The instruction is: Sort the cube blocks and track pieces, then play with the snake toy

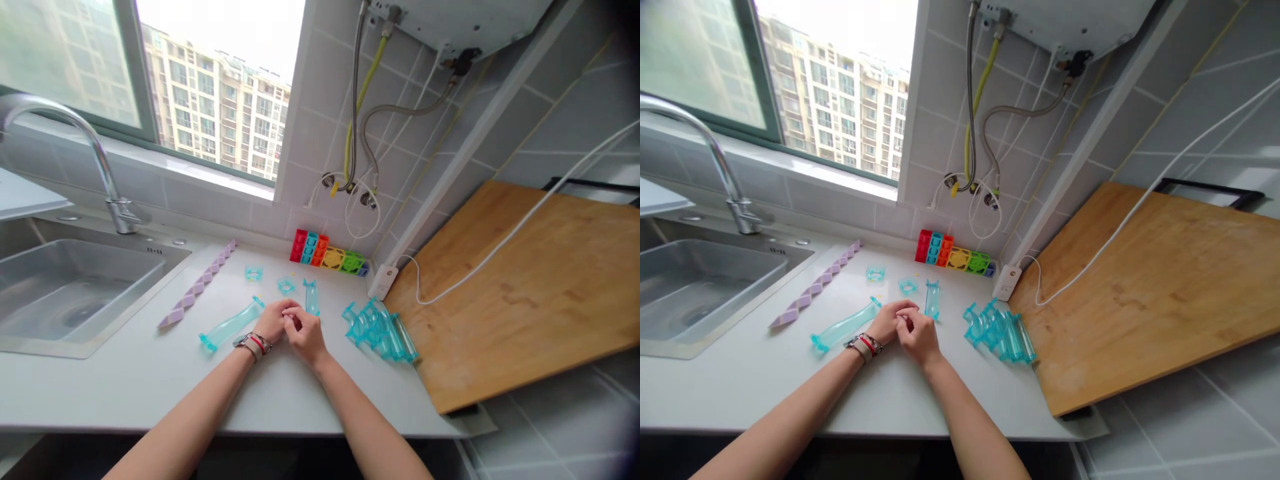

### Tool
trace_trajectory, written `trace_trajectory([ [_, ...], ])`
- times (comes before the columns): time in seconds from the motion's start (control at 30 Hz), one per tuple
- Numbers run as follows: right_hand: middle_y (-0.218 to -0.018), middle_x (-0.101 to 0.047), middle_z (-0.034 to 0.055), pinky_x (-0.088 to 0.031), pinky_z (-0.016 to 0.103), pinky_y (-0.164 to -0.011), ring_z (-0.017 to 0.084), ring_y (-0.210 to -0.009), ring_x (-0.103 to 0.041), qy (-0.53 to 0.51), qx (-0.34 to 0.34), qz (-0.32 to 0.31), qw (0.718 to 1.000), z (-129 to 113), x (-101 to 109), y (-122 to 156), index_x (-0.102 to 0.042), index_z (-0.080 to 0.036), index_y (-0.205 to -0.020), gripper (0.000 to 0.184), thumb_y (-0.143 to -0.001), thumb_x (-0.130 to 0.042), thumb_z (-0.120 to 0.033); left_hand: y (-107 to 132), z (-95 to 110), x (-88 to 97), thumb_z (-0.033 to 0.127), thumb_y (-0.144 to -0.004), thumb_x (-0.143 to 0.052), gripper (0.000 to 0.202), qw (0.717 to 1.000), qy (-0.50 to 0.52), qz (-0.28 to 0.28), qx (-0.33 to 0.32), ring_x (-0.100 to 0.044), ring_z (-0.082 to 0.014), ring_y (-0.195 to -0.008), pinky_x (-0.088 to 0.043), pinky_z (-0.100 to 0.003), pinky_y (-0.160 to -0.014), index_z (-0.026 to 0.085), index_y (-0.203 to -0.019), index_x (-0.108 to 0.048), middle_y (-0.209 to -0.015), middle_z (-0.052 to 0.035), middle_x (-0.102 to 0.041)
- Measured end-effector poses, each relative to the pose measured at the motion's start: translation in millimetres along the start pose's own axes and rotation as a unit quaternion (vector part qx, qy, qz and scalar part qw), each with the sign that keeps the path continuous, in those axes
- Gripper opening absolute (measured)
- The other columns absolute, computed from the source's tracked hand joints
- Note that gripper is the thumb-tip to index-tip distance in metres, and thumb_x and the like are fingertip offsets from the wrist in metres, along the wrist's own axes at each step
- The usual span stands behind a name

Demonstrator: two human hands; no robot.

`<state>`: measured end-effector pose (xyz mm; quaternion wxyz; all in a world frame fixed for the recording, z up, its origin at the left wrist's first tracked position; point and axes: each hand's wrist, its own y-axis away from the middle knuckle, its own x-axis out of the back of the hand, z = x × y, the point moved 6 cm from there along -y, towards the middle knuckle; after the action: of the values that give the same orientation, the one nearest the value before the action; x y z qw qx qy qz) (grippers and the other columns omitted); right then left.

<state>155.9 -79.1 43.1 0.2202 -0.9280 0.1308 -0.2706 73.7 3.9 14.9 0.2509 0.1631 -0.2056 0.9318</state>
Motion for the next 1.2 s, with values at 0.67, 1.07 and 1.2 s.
trace_trajectory([
  [0.67,-0.096,-0.066,0.0101,-0.049,0.038,-0.091,0.026,-0.096,-0.06,0.105,-0.023,0.196,0.975,43.8,42.9,-0.2,-0.072,-0.019,-0.092,0.019,-0.089,-0.053,-0.019,41.2,55.1,11.0,0.031,-0.096,-0.052,0.021,0.967,-0.252,0.011,-0.027,-0.064,-0.0248,-0.104,-0.05,-0.038,-0.095,0.024,-0.104,-0.07,-0.106,-0.0082,-0.073],
  [1.07,-0.158,-0.038,0.0102,-0.035,0.05,-0.114,0.038,-0.143,-0.036,0.197,-0.119,0.046,0.972,77.4,13.0,-1.7,-0.072,-0.028,-0.126,0.046,-0.081,-0.071,-0.023,62.9,6.2,122.2,0.03,-0.084,-0.069,0.049,0.874,-0.444,-0.054,0.188,-0.066,-0.0267,-0.113,-0.048,-0.034,-0.092,0.022,-0.132,-0.058,-0.12,-0.0104,-0.072],
  [1.2,-0.161,-0.036,0.0073,-0.029,0.048,-0.118,0.036,-0.148,-0.029,0.192,-0.156,0.016,0.969,80.5,10.9,-0.2,-0.071,-0.028,-0.127,0.047,-0.081,-0.071,-0.022,58.4,9.5,124.0,0.024,-0.083,-0.067,0.042,0.88,-0.433,-0.049,0.187,-0.067,-0.0246,-0.106,-0.048,-0.031,-0.085,0.024,-0.126,-0.063,-0.114,-0.0064,-0.074],
])
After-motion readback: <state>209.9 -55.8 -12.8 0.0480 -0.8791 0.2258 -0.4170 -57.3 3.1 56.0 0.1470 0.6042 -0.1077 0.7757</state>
